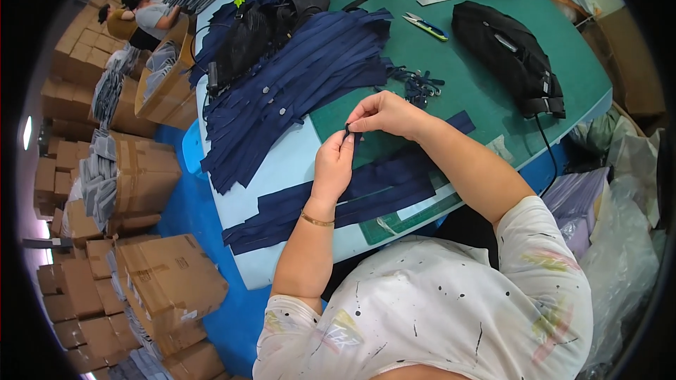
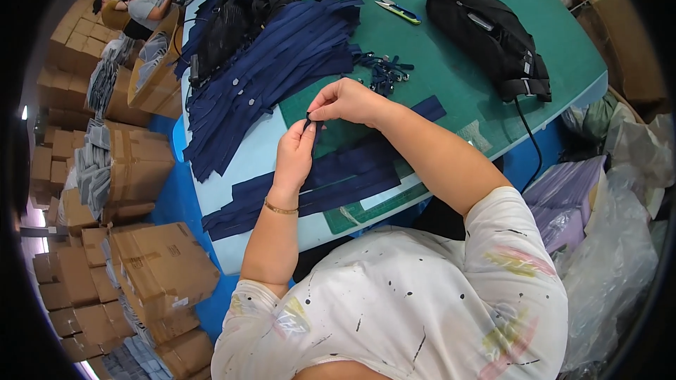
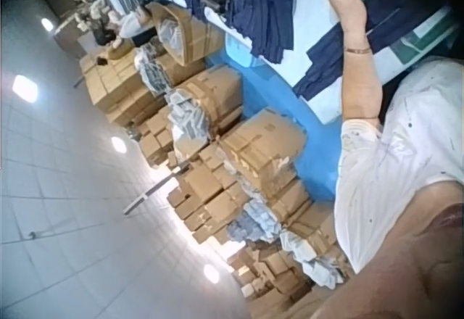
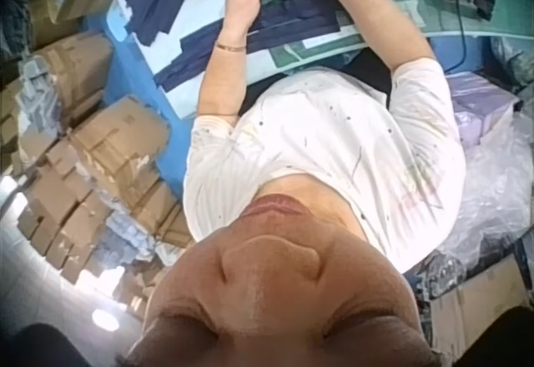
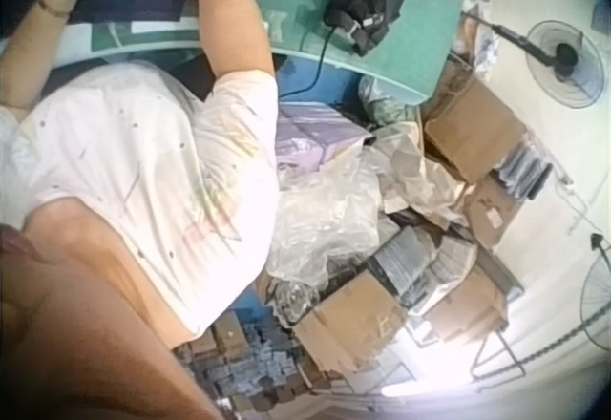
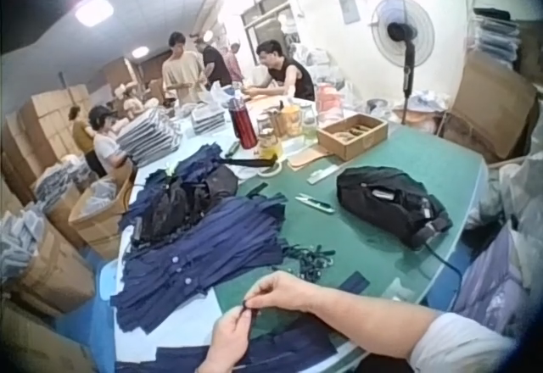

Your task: Attaching hardware adjusters to fabric straps at a production workbench.

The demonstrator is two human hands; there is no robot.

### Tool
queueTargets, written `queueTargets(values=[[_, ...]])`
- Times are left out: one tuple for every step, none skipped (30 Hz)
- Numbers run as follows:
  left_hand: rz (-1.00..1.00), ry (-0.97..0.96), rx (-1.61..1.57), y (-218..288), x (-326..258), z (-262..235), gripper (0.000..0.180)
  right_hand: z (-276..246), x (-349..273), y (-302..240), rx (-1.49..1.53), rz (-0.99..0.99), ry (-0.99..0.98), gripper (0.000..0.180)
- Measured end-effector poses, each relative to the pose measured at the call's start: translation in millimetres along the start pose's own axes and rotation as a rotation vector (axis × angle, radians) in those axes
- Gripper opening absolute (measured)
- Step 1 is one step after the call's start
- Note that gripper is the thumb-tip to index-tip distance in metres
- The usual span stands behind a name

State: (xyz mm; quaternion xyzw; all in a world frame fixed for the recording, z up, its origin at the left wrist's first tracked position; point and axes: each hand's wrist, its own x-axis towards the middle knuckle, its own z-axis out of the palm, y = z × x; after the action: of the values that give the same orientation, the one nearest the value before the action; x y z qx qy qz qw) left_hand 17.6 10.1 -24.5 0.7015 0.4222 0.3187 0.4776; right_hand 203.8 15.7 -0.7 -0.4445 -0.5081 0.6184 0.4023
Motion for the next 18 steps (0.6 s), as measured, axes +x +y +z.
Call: queueTargets(values=[[-0.008,-0.013,0.019,0,0,0,0.022,0,0,1,0.002,-0.001,0.002,0.014],[-0.008,-0.016,0.021,1,-1,-1,0.022,0,0,1,-0.017,-0.027,-0.006,0.014],[-0.018,-0.025,0.044,3,-1,-1,0.022,0,0,3,-0.037,-0.051,-0.012,0.014],[-0.027,-0.034,0.067,4,-1,-1,0.023,0,0,4,-0.035,-0.049,-0.009,0.014],[-0.029,-0.038,0.067,3,-1,-1,0.023,0,0,4,-0.101,-0.065,-0.002,0.015],[-0.037,-0.032,0.036,2,-1,0,0.023,1,0,4,-0.168,-0.081,0.003,0.015],[-0.045,-0.026,0.005,2,-1,1,0.022,0,1,3,-0.166,-0.078,0.004,0.015],[-0.048,-0.027,0.004,2,0,1,0.022,-2,3,2,-0.193,-0.086,0.006,0.015],[-0.033,-0.028,0.006,4,1,0,0.022,-2,4,1,-0.218,-0.092,0.008,0.015],[-0.019,-0.028,0.008,4,1,0,0.022,-3,3,1,-0.217,-0.087,0.009,0.015],[-0.022,-0.031,0.006,2,-1,0,0.022,-4,2,1,-0.183,-0.100,-0.043,0.016],[0.038,-0.024,0.060,1,-2,0,0.022,-5,2,0,-0.146,-0.114,-0.098,0.017],[0.098,-0.018,0.113,0,-2,0,0.022,-7,2,-2,-0.143,-0.111,-0.099,0.017],[0.094,-0.018,0.113,0,-2,0,0.022,-7,2,-6,-0.215,-0.124,-0.072,0.017],[0.007,-0.031,-0.001,4,-1,-2,0.021,-7,2,-8,-0.290,-0.138,-0.042,0.017],[-0.079,-0.043,-0.115,6,-1,-3,0.021,-6,3,-7,-0.290,-0.137,-0.040,0.017],[-0.079,-0.044,-0.115,7,-1,-5,0.021,-4,3,-5,-0.283,-0.150,-0.009,0.017],[-0.130,-0.045,-0.110,8,-2,-6,0.023,-4,3,-4,-0.278,-0.161,0.022,0.017]])
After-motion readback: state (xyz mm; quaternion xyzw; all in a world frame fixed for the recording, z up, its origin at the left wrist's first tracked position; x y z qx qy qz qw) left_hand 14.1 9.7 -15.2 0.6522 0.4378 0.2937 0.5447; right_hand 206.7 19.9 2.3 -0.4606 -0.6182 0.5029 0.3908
